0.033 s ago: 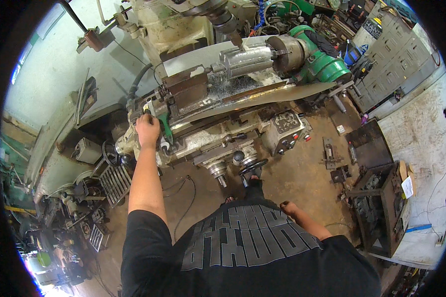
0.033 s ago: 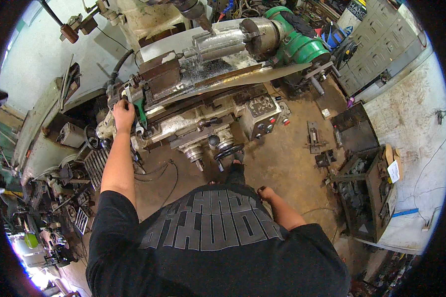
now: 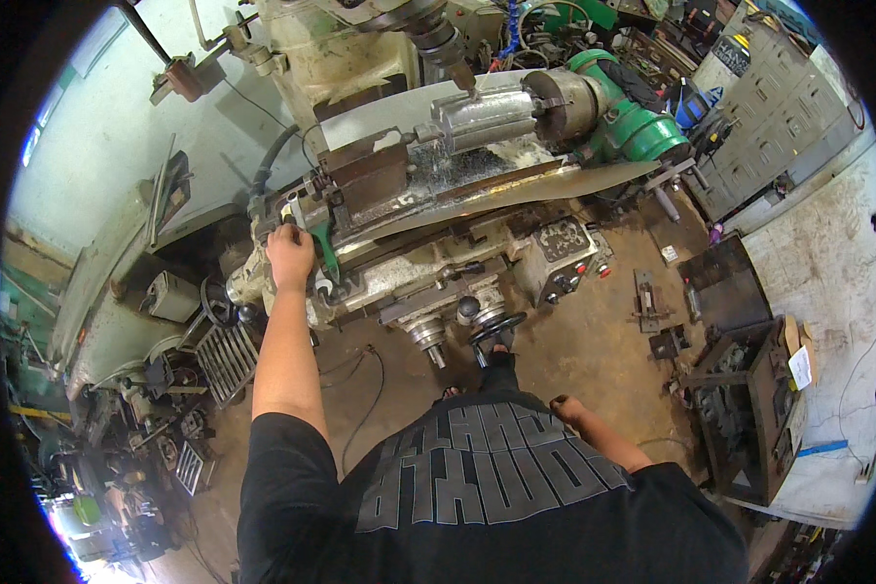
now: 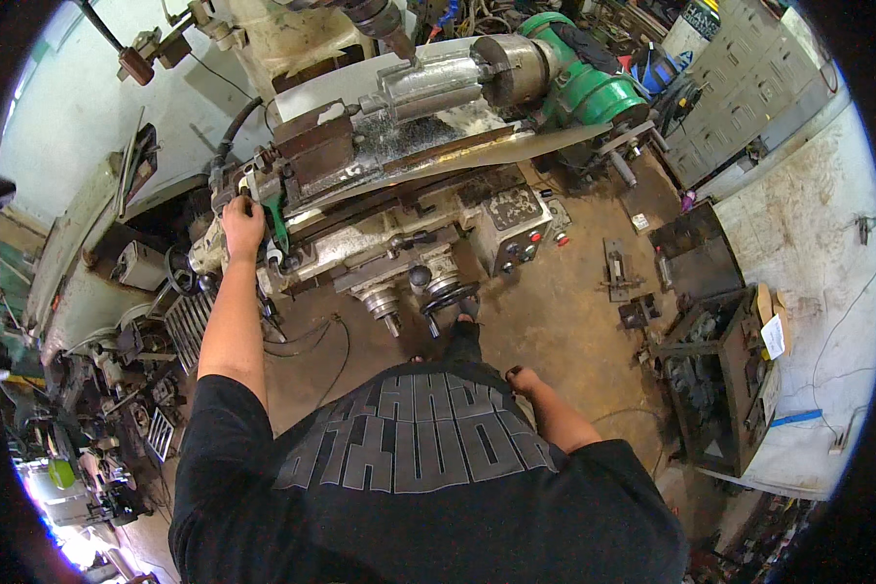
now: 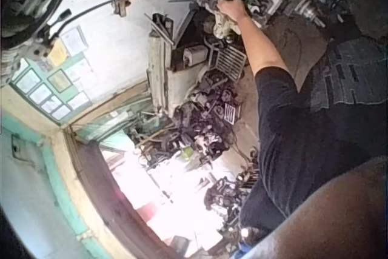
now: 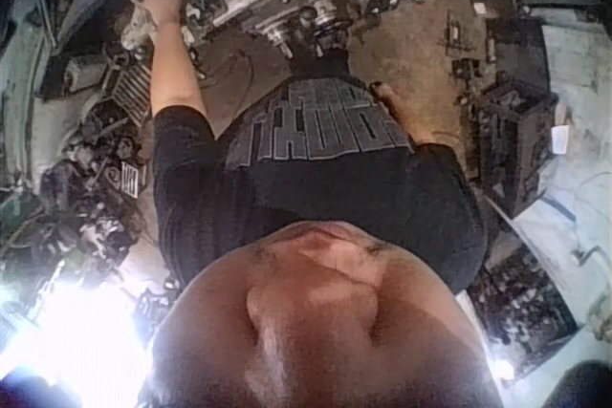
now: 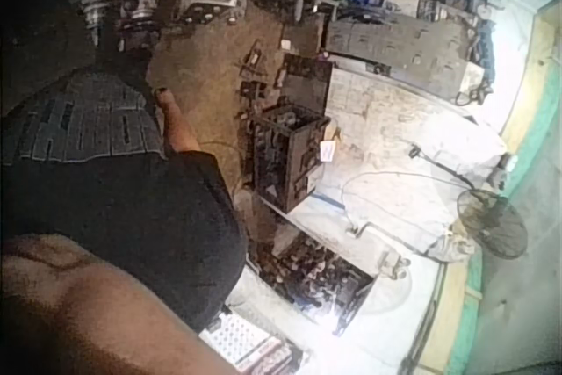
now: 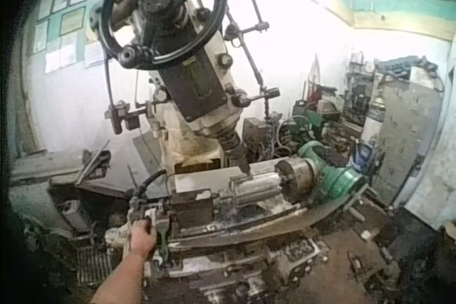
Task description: The person operates a milling machine in a workshop, using a wrench to adjust the tool holder and turning a handwheel to control the machine's movement. The person maintains a steady position while making adjustments to the milling setup.
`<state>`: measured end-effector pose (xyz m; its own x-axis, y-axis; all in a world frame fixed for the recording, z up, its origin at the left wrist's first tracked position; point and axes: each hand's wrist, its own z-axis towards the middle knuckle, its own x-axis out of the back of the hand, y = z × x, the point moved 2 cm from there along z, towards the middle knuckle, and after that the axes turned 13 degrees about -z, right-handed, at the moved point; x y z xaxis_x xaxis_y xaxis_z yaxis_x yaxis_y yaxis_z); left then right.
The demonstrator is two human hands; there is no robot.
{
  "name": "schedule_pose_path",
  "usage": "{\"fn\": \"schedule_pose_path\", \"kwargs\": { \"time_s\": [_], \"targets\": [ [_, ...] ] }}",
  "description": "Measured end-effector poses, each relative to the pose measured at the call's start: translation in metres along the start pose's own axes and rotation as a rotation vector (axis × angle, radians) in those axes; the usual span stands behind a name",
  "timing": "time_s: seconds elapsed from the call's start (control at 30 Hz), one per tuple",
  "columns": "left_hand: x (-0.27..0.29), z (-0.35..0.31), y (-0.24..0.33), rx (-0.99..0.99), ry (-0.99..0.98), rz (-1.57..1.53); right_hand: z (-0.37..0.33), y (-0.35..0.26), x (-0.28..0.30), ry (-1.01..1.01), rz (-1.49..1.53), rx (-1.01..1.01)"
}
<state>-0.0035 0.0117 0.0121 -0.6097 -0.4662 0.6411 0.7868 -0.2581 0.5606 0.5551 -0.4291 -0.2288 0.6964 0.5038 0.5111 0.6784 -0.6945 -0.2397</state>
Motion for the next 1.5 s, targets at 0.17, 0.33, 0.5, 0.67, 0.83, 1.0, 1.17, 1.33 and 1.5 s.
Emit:
{"fn": "schedule_pose_path", "kwargs": {
  "time_s": [0.17,0.33,0.5,0.67,0.83,1.0,1.17,1.33,1.5],
  "targets": [
    [0.000,0.001,0.003,0.009,-0.002,0.006,0.003,0.000,0.000,0.007,-0.005,-0.016],
    [-0.002,0.001,-0.001,0.028,-0.028,0.042,0.011,0.006,-0.007,0.019,0.006,-0.064],
    [-0.003,0.001,-0.005,0.025,-0.004,-0.007,0.024,0.008,-0.011,0.011,-0.100,0.115],
    [-0.002,0.001,-0.004,0.046,-0.017,0.020,0.021,0.012,-0.010,0.026,-0.084,0.074],
    [-0.001,0.001,-0.003,0.023,0.004,-0.001,0.024,0.011,-0.008,0.036,-0.094,0.119],
    [-0.001,0.001,-0.002,0.027,-0.004,0.008,0.028,0.014,-0.011,0.038,-0.015,0.124],
    [0.000,0.000,0.000,0.053,-0.023,0.025,0.029,0.016,-0.014,0.056,-0.007,0.149],
    [0.000,0.000,0.002,0.036,-0.012,0.009,0.036,0.020,-0.020,0.037,-0.051,0.121],
    [0.000,0.001,0.001,0.019,-0.014,0.025,0.040,0.026,-0.023,0.044,-0.040,0.134]
  ]
}}
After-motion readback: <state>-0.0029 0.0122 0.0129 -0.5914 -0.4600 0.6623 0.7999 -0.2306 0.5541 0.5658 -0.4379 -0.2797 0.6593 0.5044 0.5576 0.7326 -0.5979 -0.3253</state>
